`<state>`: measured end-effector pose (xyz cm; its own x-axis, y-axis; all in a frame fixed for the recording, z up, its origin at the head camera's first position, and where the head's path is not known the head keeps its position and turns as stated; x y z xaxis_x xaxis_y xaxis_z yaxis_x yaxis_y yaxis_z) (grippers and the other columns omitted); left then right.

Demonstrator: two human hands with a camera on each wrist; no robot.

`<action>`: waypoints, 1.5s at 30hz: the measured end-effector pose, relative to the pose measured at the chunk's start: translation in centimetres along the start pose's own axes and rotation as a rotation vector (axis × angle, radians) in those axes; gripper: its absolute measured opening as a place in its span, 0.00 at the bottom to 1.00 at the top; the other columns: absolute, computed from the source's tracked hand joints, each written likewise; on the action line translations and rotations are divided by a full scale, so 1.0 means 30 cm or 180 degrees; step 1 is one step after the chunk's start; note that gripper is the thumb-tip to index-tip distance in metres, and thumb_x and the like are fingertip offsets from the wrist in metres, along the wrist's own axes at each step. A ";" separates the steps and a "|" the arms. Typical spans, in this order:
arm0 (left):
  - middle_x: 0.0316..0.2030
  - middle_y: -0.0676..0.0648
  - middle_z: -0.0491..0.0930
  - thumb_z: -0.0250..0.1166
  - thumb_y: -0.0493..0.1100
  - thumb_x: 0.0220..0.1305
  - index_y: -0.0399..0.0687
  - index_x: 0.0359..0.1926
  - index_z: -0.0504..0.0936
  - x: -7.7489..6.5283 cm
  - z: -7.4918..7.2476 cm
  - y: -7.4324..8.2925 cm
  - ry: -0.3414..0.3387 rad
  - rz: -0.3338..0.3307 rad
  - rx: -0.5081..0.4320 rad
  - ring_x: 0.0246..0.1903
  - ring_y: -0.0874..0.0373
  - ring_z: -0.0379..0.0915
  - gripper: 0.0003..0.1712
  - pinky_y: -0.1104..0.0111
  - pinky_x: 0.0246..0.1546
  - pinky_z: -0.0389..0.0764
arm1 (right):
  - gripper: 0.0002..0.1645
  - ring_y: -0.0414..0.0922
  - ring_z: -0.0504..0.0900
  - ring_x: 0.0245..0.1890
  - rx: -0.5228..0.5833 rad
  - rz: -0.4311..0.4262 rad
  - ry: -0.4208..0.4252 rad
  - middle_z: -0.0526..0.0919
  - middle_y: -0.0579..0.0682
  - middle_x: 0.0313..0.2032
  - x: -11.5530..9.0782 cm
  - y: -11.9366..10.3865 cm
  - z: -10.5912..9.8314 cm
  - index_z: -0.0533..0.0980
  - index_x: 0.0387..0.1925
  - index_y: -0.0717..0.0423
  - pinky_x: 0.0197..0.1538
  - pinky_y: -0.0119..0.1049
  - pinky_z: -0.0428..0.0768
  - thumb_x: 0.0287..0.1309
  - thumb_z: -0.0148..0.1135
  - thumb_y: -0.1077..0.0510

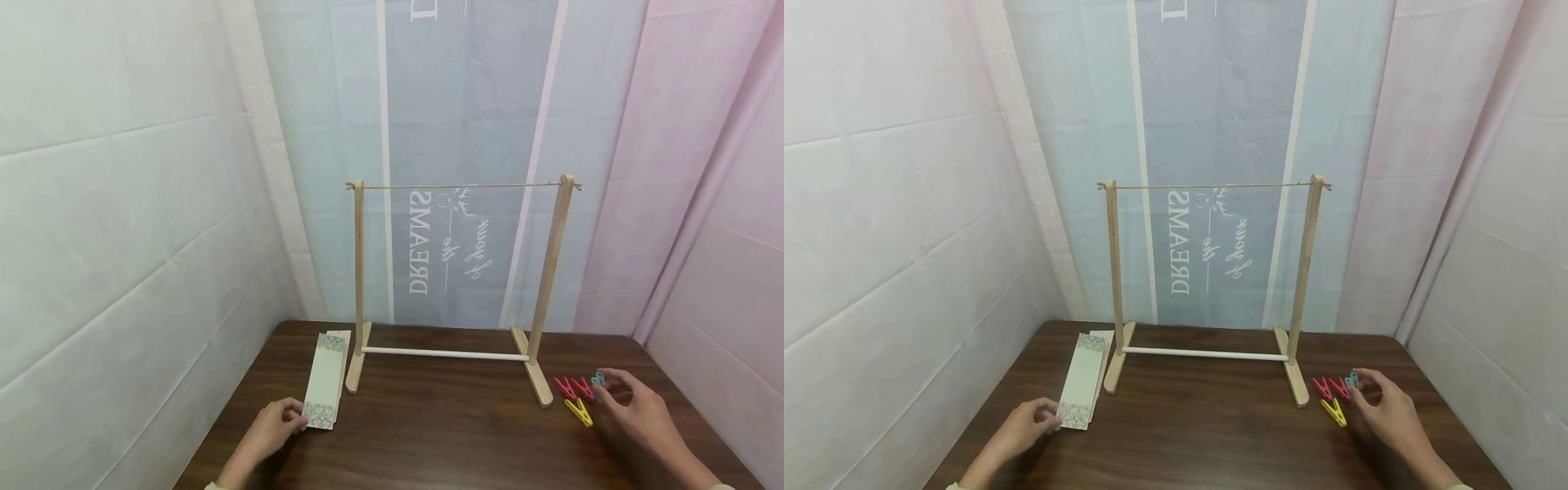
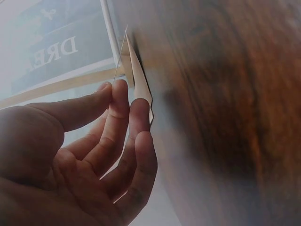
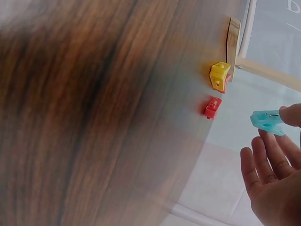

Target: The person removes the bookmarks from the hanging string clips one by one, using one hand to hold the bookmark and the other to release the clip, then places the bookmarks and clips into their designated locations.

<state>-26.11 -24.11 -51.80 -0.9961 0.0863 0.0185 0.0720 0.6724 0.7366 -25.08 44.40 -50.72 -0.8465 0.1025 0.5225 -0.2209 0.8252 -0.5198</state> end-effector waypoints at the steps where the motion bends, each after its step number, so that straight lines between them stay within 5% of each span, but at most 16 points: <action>1: 0.30 0.52 0.87 0.73 0.36 0.69 0.32 0.49 0.84 -0.001 -0.001 -0.001 -0.0010 0.0015 -0.0005 0.33 0.58 0.82 0.13 0.64 0.34 0.81 | 0.23 0.22 0.76 0.32 -0.0015 0.0015 -0.0032 0.87 0.54 0.36 0.001 0.002 0.000 0.79 0.57 0.67 0.32 0.25 0.79 0.64 0.76 0.63; 15: 0.30 0.52 0.88 0.75 0.39 0.68 0.35 0.46 0.86 -0.012 0.001 -0.006 -0.0051 -0.0037 0.0174 0.32 0.58 0.81 0.12 0.62 0.34 0.80 | 0.23 0.40 0.81 0.32 -0.0303 0.0362 -0.0483 0.86 0.49 0.33 -0.004 0.027 0.012 0.78 0.52 0.71 0.31 0.32 0.76 0.67 0.74 0.57; 24: 0.29 0.54 0.84 0.77 0.42 0.66 0.38 0.45 0.87 -0.010 0.006 -0.006 0.0024 -0.0156 0.0366 0.29 0.58 0.74 0.13 0.63 0.32 0.76 | 0.26 0.49 0.84 0.36 -0.0287 0.0559 -0.0816 0.86 0.53 0.35 -0.007 0.045 0.021 0.75 0.54 0.74 0.32 0.35 0.78 0.70 0.71 0.54; 45: 0.29 0.55 0.84 0.78 0.43 0.65 0.41 0.49 0.86 -0.011 0.003 -0.005 0.0032 -0.0310 0.0473 0.28 0.57 0.74 0.16 0.61 0.30 0.73 | 0.25 0.45 0.79 0.32 -0.0376 0.0669 -0.1120 0.84 0.50 0.32 -0.006 0.083 0.046 0.76 0.51 0.74 0.30 0.40 0.76 0.66 0.72 0.55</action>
<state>-25.80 -24.18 -51.99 -0.9991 0.0085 -0.0408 -0.0190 0.7786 0.6272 -26.15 45.68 -53.02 -0.9854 0.0962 0.1402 0.0137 0.8667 -0.4987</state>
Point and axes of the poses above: each hand's wrist, its own x-axis towards the middle knuckle, its own z-axis out of the palm, y = z × x, the point moved 4 cm from there along x, towards the middle knuckle
